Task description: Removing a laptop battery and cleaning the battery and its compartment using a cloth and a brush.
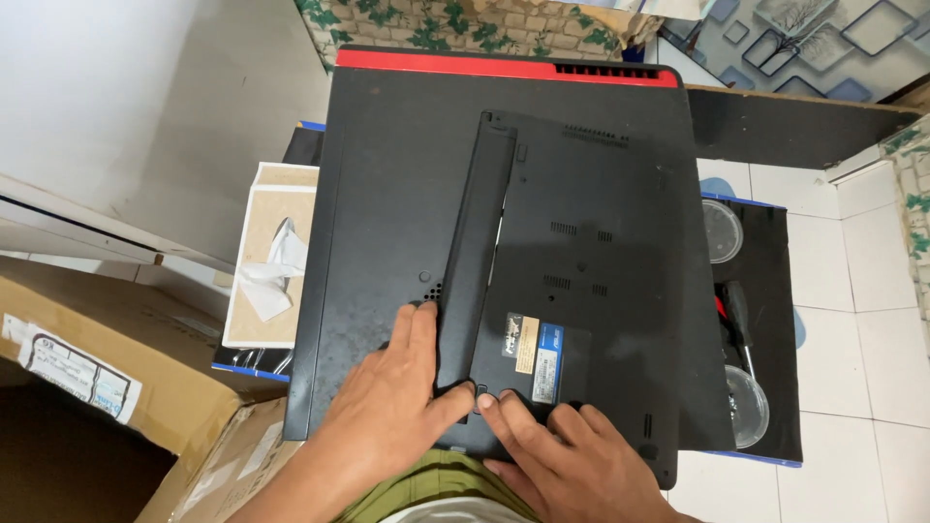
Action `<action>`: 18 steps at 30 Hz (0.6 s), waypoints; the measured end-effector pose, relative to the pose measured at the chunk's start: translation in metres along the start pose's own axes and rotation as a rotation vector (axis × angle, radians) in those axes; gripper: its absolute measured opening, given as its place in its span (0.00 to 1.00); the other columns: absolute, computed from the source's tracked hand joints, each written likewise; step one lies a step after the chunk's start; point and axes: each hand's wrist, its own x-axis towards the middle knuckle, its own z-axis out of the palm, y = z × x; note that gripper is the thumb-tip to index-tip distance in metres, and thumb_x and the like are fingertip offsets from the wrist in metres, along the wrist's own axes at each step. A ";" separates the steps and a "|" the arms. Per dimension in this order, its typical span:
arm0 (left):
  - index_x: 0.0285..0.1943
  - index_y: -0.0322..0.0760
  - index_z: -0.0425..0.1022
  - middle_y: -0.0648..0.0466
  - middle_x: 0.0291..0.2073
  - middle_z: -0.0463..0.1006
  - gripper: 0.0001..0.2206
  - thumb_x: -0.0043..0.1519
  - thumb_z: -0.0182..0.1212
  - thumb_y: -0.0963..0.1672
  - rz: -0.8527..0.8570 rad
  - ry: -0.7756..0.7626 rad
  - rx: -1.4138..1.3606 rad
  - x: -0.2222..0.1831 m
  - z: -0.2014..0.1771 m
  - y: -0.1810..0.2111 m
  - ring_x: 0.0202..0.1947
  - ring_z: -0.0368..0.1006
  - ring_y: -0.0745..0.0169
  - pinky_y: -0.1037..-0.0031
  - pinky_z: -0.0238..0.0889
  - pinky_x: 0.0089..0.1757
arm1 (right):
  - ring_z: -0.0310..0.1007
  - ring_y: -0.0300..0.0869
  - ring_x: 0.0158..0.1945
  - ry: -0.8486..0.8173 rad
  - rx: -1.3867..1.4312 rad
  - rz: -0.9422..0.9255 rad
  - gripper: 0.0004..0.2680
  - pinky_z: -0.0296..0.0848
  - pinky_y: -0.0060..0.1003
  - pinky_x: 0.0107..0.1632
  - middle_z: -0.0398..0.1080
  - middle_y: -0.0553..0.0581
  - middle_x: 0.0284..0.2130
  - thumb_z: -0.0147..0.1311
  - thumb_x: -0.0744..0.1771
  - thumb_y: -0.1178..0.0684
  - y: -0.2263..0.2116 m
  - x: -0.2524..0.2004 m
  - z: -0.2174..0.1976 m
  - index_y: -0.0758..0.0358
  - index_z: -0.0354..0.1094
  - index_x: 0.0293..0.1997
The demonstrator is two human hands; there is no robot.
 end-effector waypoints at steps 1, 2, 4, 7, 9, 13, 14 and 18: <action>0.78 0.40 0.40 0.48 0.73 0.49 0.37 0.64 0.54 0.55 0.001 0.001 -0.001 0.001 0.000 0.000 0.52 0.71 0.28 0.46 0.67 0.48 | 0.58 0.44 0.31 0.000 -0.002 -0.001 0.24 0.64 0.42 0.33 0.63 0.47 0.61 0.45 0.71 0.33 0.000 0.000 0.000 0.56 0.59 0.72; 0.77 0.39 0.41 0.49 0.69 0.53 0.37 0.65 0.54 0.55 -0.001 -0.002 -0.003 0.001 0.001 0.000 0.51 0.71 0.29 0.46 0.67 0.47 | 0.58 0.44 0.31 0.012 -0.001 -0.007 0.24 0.63 0.41 0.32 0.63 0.47 0.60 0.45 0.71 0.33 0.001 0.001 -0.001 0.57 0.59 0.72; 0.77 0.39 0.41 0.50 0.66 0.58 0.37 0.65 0.54 0.55 0.001 -0.003 -0.003 0.002 -0.001 -0.001 0.50 0.72 0.31 0.47 0.68 0.46 | 0.57 0.44 0.31 0.026 -0.004 -0.012 0.24 0.63 0.40 0.32 0.63 0.47 0.60 0.46 0.71 0.33 0.001 0.000 0.000 0.57 0.60 0.71; 0.77 0.37 0.41 0.49 0.66 0.60 0.37 0.64 0.56 0.54 0.001 -0.014 -0.028 0.002 -0.006 0.003 0.54 0.71 0.33 0.49 0.68 0.47 | 0.58 0.44 0.33 -0.010 -0.013 -0.009 0.24 0.63 0.42 0.34 0.61 0.47 0.61 0.45 0.72 0.32 0.001 -0.002 0.003 0.56 0.57 0.73; 0.76 0.40 0.42 0.51 0.65 0.62 0.37 0.63 0.56 0.55 -0.048 -0.036 -0.002 0.001 -0.008 0.006 0.52 0.73 0.37 0.51 0.68 0.47 | 0.59 0.45 0.36 -0.025 0.008 0.013 0.25 0.67 0.43 0.35 0.58 0.46 0.63 0.46 0.71 0.31 0.001 -0.003 0.006 0.54 0.56 0.74; 0.78 0.45 0.39 0.54 0.74 0.56 0.37 0.66 0.53 0.57 -0.079 -0.043 0.012 -0.002 -0.023 0.012 0.57 0.73 0.35 0.48 0.69 0.52 | 0.61 0.45 0.38 -0.014 0.030 0.046 0.23 0.69 0.43 0.36 0.61 0.46 0.60 0.46 0.71 0.33 0.000 -0.001 0.002 0.53 0.60 0.72; 0.80 0.47 0.35 0.55 0.76 0.53 0.40 0.64 0.52 0.58 -0.094 0.005 0.020 0.002 -0.024 0.011 0.55 0.74 0.33 0.47 0.69 0.50 | 0.61 0.46 0.39 -0.043 0.051 0.044 0.23 0.70 0.44 0.36 0.61 0.46 0.62 0.45 0.72 0.33 0.000 -0.003 0.006 0.52 0.57 0.74; 0.82 0.50 0.35 0.57 0.76 0.55 0.42 0.61 0.53 0.58 -0.059 0.127 -0.044 0.011 -0.020 0.007 0.52 0.77 0.35 0.49 0.69 0.49 | 0.63 0.46 0.39 -0.046 0.071 0.049 0.23 0.72 0.44 0.37 0.63 0.47 0.60 0.45 0.72 0.33 -0.001 -0.003 0.007 0.52 0.58 0.73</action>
